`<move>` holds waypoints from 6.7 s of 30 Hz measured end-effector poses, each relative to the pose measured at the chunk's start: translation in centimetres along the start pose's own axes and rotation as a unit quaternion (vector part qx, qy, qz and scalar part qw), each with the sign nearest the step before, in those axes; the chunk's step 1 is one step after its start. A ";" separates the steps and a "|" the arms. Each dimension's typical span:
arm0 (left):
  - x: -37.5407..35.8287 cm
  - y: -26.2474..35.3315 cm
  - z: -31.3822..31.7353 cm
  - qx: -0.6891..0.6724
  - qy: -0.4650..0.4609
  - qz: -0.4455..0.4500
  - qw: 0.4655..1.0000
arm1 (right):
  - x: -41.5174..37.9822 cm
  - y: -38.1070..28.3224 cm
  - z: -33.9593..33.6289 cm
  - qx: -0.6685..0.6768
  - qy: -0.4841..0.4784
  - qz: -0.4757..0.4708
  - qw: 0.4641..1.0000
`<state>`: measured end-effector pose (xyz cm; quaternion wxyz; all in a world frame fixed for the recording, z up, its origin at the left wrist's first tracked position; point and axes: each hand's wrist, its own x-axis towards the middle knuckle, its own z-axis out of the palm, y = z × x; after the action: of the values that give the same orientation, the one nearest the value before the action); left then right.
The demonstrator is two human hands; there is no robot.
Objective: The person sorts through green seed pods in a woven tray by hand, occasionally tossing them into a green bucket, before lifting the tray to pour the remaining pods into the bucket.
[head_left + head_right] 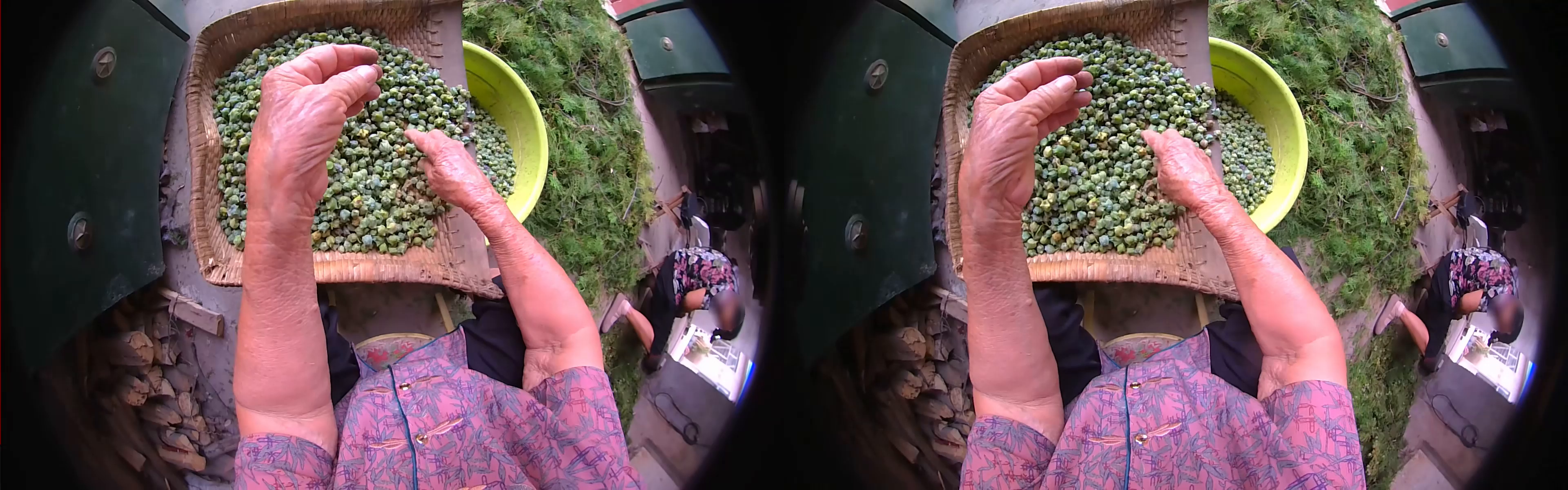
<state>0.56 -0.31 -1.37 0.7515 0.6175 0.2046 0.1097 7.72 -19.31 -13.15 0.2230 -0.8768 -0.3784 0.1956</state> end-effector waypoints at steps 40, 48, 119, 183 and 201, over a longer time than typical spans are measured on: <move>0.1 0.0 -0.6 -0.004 0.008 0.004 1.000 | 0.6 -1.1 -2.1 0.039 -0.130 0.057 0.989; 0.0 -0.3 0.0 0.145 -0.007 0.028 0.989 | 0.1 -4.0 -5.1 0.439 -0.021 0.191 0.878; -13.8 -6.2 1.6 0.188 -0.162 -0.176 0.952 | -3.2 -3.9 -9.4 0.464 0.236 0.045 0.853; -9.7 -6.6 4.8 -0.197 -0.024 -0.166 0.966 | -6.1 -3.7 -8.7 0.243 0.040 -0.195 0.949; -11.8 -5.4 6.4 0.105 0.099 0.012 0.989 | -5.8 -4.6 -7.9 0.212 0.059 -0.198 0.955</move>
<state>-7.56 -12.04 -3.57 0.6570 0.6818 0.2807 0.1571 5.39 -22.80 -3.15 0.4600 -0.7266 -0.4807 0.1713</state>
